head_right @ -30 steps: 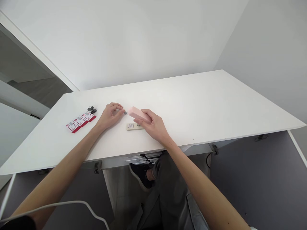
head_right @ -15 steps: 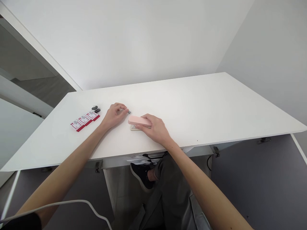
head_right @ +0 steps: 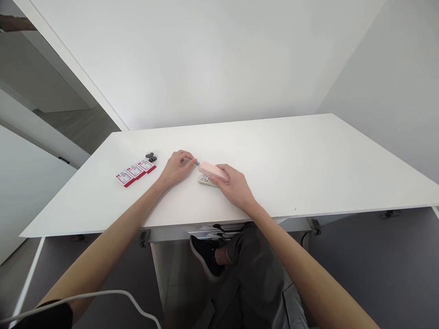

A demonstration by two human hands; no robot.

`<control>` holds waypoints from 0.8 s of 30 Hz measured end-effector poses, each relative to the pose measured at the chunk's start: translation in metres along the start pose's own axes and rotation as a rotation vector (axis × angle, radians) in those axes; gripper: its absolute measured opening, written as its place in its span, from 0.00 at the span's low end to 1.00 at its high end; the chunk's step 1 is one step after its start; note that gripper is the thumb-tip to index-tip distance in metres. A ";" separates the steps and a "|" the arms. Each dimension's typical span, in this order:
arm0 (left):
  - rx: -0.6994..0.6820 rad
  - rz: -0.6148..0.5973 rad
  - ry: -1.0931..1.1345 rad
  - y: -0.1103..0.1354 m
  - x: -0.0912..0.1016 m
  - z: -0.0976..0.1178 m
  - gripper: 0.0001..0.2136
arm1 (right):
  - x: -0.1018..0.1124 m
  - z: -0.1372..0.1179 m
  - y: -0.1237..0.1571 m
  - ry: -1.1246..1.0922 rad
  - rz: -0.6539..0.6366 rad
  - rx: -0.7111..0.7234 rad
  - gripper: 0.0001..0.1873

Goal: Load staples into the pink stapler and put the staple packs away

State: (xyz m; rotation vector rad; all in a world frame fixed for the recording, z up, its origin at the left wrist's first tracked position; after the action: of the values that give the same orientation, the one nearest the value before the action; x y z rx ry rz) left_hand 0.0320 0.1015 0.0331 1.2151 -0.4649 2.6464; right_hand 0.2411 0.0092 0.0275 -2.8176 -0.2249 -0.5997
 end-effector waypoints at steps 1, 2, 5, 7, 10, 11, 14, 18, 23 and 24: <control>-0.004 0.000 0.003 0.000 0.000 0.000 0.09 | 0.001 0.002 -0.002 -0.034 0.020 -0.020 0.21; -0.009 0.000 0.006 0.000 0.000 0.000 0.09 | 0.002 0.003 -0.004 -0.070 0.045 -0.040 0.22; -0.020 0.006 0.029 0.000 0.000 -0.001 0.08 | 0.004 0.007 -0.017 -0.177 0.128 -0.079 0.24; -0.020 0.043 0.086 0.001 0.004 -0.002 0.09 | 0.003 0.009 -0.029 -0.237 0.181 -0.090 0.24; 0.004 0.201 0.201 0.005 0.020 -0.007 0.09 | -0.002 0.017 -0.049 -0.274 0.255 -0.130 0.25; 0.022 0.269 0.241 0.007 0.026 -0.010 0.10 | -0.005 0.019 -0.056 -0.266 0.270 -0.142 0.25; 0.092 0.403 0.401 0.010 0.039 -0.023 0.13 | -0.021 0.021 -0.076 -0.213 0.267 -0.135 0.24; 0.115 0.278 0.847 0.002 0.033 -0.034 0.21 | -0.050 0.010 -0.100 -0.145 0.211 -0.047 0.23; 0.094 0.001 1.207 0.003 0.020 -0.024 0.23 | -0.082 -0.004 -0.120 -0.144 0.133 0.009 0.21; 0.086 -0.040 1.213 0.005 0.018 -0.021 0.23 | -0.088 -0.006 -0.124 -0.151 0.115 0.011 0.21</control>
State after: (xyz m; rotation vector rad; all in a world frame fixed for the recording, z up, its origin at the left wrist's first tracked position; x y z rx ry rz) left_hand 0.0043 0.1053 0.0330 -0.4715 -0.0853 2.7618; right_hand 0.1341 0.1171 0.0221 -2.8436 -0.0928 -0.3598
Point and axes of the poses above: each hand's wrist, its own y-axis away from the middle knuckle, its own x-axis out of the back of the hand, z = x × y, the point moved 9 cm from there along -y, towards the middle knuckle, and after that the axes turned 6 degrees about -z, right-handed, at the moved point
